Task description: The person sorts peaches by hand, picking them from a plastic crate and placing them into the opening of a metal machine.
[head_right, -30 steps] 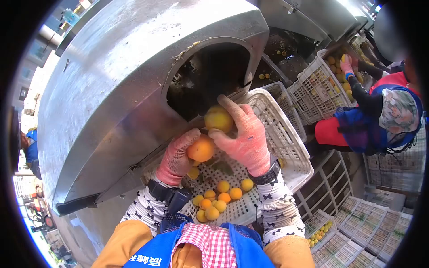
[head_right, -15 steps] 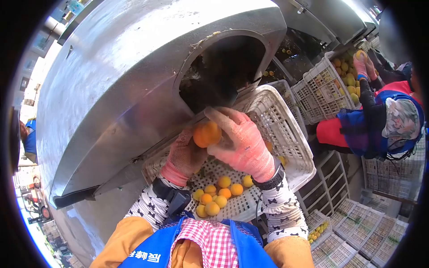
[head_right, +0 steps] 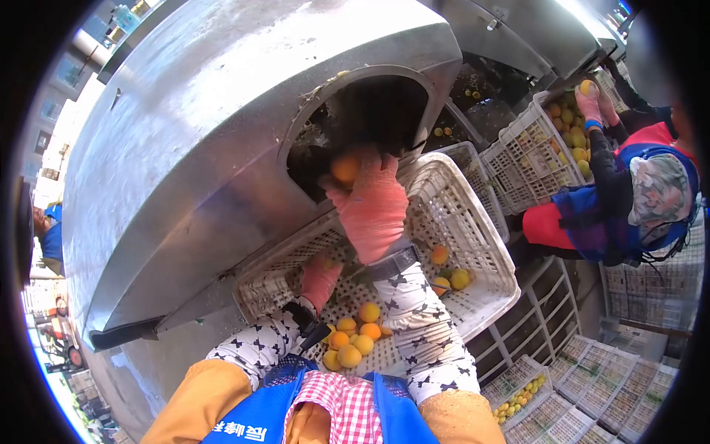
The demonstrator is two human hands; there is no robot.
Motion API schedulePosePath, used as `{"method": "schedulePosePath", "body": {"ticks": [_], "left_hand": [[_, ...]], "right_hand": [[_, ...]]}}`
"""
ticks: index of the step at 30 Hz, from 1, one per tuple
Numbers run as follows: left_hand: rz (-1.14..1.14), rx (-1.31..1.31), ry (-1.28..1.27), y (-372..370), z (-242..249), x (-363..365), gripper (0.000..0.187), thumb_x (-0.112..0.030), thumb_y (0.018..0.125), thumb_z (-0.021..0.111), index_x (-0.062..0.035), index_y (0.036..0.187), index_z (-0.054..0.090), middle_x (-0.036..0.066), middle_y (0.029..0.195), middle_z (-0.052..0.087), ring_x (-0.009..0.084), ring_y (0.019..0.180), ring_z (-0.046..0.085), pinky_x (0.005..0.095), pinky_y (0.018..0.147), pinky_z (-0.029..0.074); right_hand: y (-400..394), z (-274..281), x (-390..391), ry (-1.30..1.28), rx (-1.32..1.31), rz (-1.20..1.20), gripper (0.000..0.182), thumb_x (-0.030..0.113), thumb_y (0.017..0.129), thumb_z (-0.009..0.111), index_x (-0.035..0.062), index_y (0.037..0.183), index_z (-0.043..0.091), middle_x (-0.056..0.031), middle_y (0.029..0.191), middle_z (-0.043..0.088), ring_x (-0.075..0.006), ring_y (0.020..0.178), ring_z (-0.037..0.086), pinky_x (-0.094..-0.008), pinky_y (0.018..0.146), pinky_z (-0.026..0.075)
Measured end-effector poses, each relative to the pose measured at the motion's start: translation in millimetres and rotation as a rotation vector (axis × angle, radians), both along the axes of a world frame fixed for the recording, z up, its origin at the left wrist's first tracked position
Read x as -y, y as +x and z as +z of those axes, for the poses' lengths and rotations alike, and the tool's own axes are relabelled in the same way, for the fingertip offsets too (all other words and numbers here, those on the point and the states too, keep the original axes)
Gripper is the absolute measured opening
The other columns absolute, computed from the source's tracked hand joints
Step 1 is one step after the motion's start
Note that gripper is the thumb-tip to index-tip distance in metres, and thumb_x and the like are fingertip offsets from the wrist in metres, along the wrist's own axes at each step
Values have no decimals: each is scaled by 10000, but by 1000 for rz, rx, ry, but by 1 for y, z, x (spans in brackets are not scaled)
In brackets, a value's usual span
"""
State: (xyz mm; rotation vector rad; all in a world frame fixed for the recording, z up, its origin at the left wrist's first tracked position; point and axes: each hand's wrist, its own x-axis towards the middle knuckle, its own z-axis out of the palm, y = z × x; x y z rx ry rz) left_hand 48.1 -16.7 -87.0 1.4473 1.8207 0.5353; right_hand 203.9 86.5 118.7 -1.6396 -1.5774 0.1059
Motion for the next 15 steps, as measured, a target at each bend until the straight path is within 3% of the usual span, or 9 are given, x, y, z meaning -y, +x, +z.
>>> {"method": "schedulePosePath", "body": {"ticks": [1,3,6,10,12,13,15], "left_hand": [[-2,-2,-9,-4,-6,11,672,-525,809,687,-135,1337,540,250,1218,591,400,1093,598,510,957,466],[50,-489,-262,-8,-23,22,729,-531,830,671,-141,1409,463,252,1348,490,443,1140,566,548,958,470],[60,-316,-317,-18,-35,37,775,-554,835,662,-163,1452,404,248,1362,463,457,1146,562,554,915,495],[109,-375,-263,-12,-62,32,774,-541,833,681,-164,1450,406,254,1338,470,436,1144,570,536,882,517],[154,-376,-60,-12,-77,26,782,-532,818,710,-148,1433,418,252,1306,501,430,1143,569,517,891,518],[135,-406,-9,-11,-81,22,777,-525,807,726,-133,1411,435,249,1281,526,433,1130,573,512,890,518],[103,-409,-37,-11,-70,17,747,-505,790,751,-115,1366,477,234,1213,576,437,1094,586,513,888,515]], "right_hand": [[-2,0,2,-9,-2,-2,723,288,744,834,12,1313,484,-208,1174,544,-411,969,617,-454,787,545],[-2,6,6,4,-94,43,720,267,763,815,3,1325,450,-244,1214,510,-437,1019,591,-461,797,542],[-4,2,13,87,2,-7,693,264,767,812,-9,1299,461,-266,1213,501,-453,1020,583,-462,796,542],[-13,-4,-7,54,25,-14,693,244,776,801,-25,1308,448,-273,1229,490,-447,1022,585,-454,802,549],[-20,-8,-34,-236,46,-75,557,136,787,784,-35,1247,520,-212,1229,574,-320,1073,599,-372,885,512],[-9,-7,-34,-263,57,-82,557,136,787,784,-35,1247,520,-212,1229,574,-320,1073,599,-372,885,512],[28,11,-12,82,-446,133,600,197,768,834,-43,1232,537,-170,1081,602,-249,906,637,-327,803,535]]}}
